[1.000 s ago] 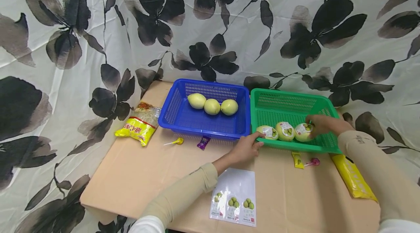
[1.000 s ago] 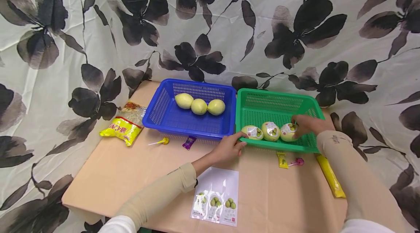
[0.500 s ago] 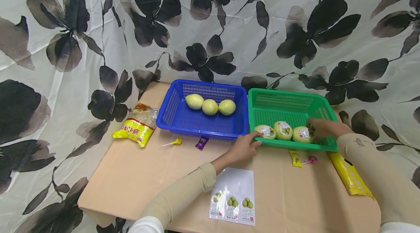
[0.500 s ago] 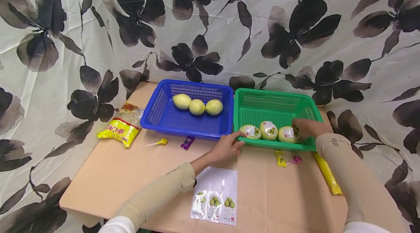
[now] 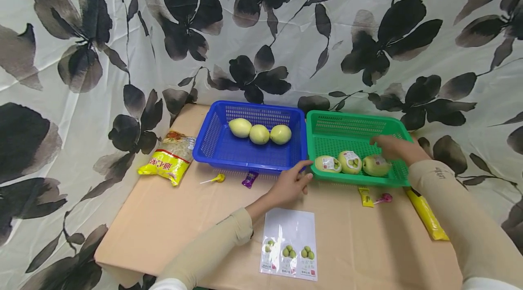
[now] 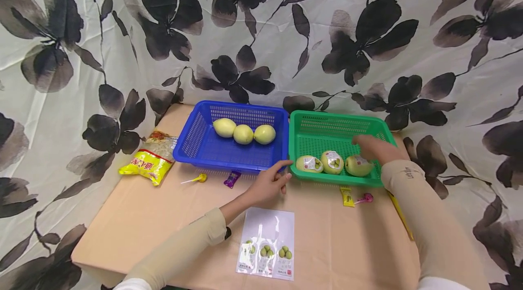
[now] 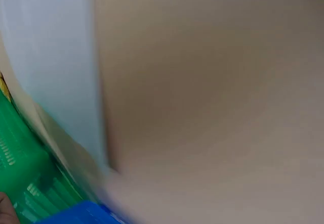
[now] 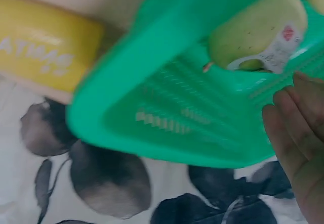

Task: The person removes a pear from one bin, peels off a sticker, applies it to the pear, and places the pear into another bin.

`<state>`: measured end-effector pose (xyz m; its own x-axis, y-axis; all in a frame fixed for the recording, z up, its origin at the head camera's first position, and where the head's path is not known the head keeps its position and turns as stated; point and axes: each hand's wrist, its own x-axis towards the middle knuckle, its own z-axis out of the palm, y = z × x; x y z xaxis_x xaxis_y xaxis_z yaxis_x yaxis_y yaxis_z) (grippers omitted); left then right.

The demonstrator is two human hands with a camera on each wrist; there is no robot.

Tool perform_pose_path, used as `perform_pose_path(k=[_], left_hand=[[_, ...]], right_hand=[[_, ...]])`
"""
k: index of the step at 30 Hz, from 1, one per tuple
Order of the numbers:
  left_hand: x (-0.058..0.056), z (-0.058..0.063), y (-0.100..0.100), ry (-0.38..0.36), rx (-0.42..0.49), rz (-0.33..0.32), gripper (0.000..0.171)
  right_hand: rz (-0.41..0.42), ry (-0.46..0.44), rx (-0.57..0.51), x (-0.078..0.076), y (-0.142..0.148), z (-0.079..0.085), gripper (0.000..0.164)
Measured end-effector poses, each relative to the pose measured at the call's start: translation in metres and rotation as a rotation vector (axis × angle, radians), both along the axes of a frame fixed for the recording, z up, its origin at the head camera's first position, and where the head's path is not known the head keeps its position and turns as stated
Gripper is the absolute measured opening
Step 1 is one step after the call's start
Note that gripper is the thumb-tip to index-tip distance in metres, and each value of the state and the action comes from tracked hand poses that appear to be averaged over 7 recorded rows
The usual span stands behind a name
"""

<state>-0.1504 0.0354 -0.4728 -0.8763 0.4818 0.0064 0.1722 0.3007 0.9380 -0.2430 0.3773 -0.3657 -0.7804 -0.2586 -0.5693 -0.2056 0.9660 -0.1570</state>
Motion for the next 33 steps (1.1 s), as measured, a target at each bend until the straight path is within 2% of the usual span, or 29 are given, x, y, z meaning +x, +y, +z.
perform_pose_path(k=[6,12,16,20,25,29,33], left_hand=[[0.006,-0.006,-0.047,-0.024,0.019,0.151,0.034],[0.003,-0.011,-0.12,-0.015,0.026,0.311,0.029],[0.001,-0.01,-0.17,0.015,-0.021,0.391,0.033],[0.0,-0.009,-0.208,0.012,-0.077,0.449,0.04],[-0.001,-0.007,-0.229,-0.008,-0.088,0.427,0.043],[-0.002,-0.007,-0.231,-0.016,-0.059,0.411,0.04],[-0.004,-0.006,-0.229,-0.017,-0.075,0.401,0.039]], right_hand=[[0.034,0.117,-0.045,0.001,-0.032,0.004,0.052],[0.093,0.157,-0.1,0.0,-0.08,0.005,0.053],[0.149,0.194,-0.101,-0.004,-0.115,0.003,0.05],[0.192,0.238,-0.111,-0.01,-0.154,0.008,0.049],[0.223,0.264,-0.12,-0.017,-0.203,0.012,0.044],[0.244,0.253,-0.1,-0.028,-0.237,0.007,0.043],[0.195,0.211,-0.061,-0.039,-0.261,0.0,0.049]])
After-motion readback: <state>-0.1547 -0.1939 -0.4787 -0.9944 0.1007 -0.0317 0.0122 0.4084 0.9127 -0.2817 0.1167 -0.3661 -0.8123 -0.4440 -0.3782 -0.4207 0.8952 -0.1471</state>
